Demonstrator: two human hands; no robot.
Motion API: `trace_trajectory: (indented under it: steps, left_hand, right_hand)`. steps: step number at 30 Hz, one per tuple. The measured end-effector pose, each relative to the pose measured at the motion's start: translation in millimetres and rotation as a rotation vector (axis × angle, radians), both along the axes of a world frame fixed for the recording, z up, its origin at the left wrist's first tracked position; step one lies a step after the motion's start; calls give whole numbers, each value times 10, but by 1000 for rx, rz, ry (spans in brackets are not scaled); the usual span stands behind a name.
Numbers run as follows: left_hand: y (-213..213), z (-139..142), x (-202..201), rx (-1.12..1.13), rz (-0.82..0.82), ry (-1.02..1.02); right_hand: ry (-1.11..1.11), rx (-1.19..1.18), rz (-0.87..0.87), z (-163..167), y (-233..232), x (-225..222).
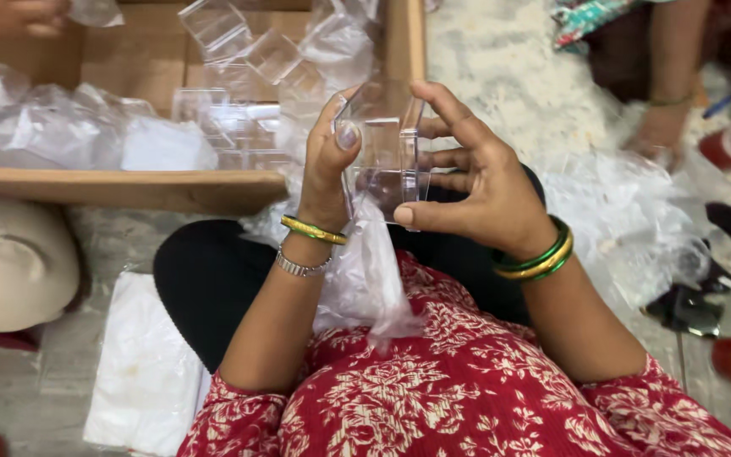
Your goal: The person sits on the floor and packs small clear plastic boxes into thin plastic bags, twisting the bags closed, and places the bagged containers into a large cardboard box alongside other bagged containers. Another person nearby handles containers in the same box.
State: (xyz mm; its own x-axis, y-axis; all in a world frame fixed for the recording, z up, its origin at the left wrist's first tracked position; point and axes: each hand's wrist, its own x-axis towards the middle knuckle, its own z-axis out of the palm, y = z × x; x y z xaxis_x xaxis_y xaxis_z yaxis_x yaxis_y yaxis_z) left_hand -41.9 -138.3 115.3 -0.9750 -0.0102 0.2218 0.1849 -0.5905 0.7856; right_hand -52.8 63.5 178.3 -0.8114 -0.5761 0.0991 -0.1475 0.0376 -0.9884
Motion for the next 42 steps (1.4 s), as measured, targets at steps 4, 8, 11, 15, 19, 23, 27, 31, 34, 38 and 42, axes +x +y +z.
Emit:
trace_trajectory:
  steps: [4,8,11,15,19,23,27,31,34,38,42]
  left_hand:
    - [250,-44,85,-1,-66,19]
    - [409,-84,151,-62,-134,4]
    - [496,-111,245,3,-160,-3]
    - [622,-123,341,-37,-169,9]
    - [750,-151,355,-97,-175,42]
    - [829,-228,377,-121,-184,88]
    - [955,-333,432,-75,-241,56]
    - [1123,-464,298,-388,-111,-112]
    - [1013,-570,122,-876,207,-49]
    - [658,-602,-110,-638,102,195]
    - [544,-449,-174,-263,-86,-26]
  right_hand:
    - [-22,-116,-106,-84,248,274]
    - [17,-113,-125,-140,443,417]
    - [6,-73,-97,-158,553,522]
    - [6,-34,-132,-164,674,672]
    - [-8,-39,-123,-173,805,729]
    - [36,-46,-117,-250,881,780]
    - [17,-64,-136,-377,938,872]
    - [-132,-38,-277,-552,1099,800]
    - [182,517,-565,-772,1230,642]
    - [23,1106,-425,-1112,1262,487]
    - [556,1058,-514,-1075,1260,484]
